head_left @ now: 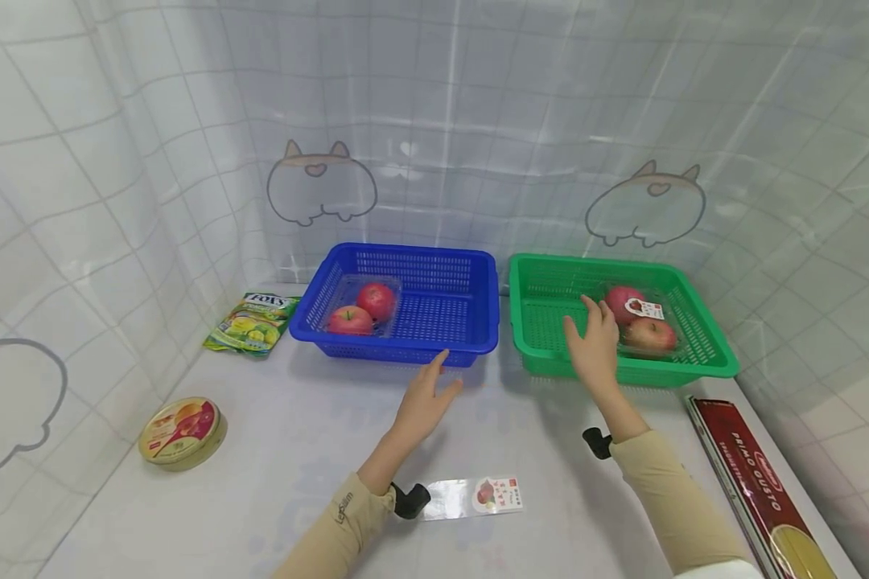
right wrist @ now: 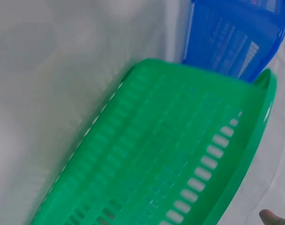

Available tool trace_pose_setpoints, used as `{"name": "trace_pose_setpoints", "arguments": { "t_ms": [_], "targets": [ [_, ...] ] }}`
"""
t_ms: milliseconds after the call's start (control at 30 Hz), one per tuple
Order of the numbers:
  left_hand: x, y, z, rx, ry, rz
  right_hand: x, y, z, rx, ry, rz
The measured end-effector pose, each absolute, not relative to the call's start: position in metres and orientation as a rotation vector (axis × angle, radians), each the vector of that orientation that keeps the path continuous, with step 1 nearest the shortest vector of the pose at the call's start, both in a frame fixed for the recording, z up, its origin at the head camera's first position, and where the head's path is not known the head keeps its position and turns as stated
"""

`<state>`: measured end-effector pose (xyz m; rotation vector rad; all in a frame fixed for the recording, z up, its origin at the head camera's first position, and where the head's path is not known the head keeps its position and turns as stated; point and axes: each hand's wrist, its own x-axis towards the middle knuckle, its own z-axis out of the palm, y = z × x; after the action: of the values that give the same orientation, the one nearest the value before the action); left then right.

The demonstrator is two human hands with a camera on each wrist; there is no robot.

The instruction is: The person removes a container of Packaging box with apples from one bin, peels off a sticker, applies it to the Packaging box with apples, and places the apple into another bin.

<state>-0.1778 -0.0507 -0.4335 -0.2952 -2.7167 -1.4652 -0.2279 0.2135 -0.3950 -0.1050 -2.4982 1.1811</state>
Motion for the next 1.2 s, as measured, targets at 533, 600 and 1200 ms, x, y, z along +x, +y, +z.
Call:
{"name": "trace_pose_setpoints", "arguments": {
  "t_ms": [533, 600, 1200],
  "targets": [
    [-0.180, -0.105, -0.432, -0.083, -2.623, -1.538, -0.234, 0.160, -0.393, -0.009, -2.520, 1.188],
    [-0.181, -0.110, -0.432, -0.059, -2.613, -1.538, -0.234, 0.154, -0.393, 0.007, -2.524, 1.188],
    [-0.189, -0.151, -0.424, 0.084, -2.566, -1.479, -0.235, 0.111, -0.393, 0.120, -2.545, 1.272]
  ]
}}
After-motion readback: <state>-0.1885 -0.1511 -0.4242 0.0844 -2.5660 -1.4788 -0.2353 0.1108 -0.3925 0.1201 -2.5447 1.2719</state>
